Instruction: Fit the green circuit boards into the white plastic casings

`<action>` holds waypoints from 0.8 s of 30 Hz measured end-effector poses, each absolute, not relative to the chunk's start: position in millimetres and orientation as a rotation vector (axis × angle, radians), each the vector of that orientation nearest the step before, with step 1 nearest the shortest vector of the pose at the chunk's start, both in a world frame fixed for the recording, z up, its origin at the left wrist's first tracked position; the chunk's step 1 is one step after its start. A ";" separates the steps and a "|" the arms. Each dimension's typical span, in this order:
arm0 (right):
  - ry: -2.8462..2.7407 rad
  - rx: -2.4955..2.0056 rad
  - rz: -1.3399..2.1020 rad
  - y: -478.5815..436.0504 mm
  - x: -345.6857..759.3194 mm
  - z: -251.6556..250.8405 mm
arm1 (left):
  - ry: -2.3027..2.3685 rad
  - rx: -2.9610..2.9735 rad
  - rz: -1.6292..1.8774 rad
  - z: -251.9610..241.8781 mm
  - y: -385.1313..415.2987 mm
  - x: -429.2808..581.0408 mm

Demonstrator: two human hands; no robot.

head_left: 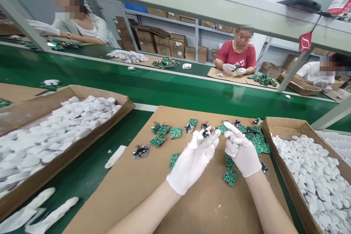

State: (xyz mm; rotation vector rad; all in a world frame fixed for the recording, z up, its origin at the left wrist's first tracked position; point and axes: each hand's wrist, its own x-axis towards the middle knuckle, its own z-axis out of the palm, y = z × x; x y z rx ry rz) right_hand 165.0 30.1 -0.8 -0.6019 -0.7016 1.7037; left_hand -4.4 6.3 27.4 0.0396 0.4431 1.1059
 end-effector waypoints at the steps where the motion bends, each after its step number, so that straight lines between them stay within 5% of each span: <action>1: -0.697 -0.600 1.707 31.1 165.4 -2.5 | 0.433 0.058 1.109 25.7 6.3 -4.5; 11: -0.855 -0.714 1.500 20.3 163.1 5.8 | 0.447 0.539 1.212 13.4 8.9 -8.4; 24: -1.707 -1.022 0.412 -2.1 146.5 -1.9 | 0.646 0.676 1.177 10.7 -5.1 13.0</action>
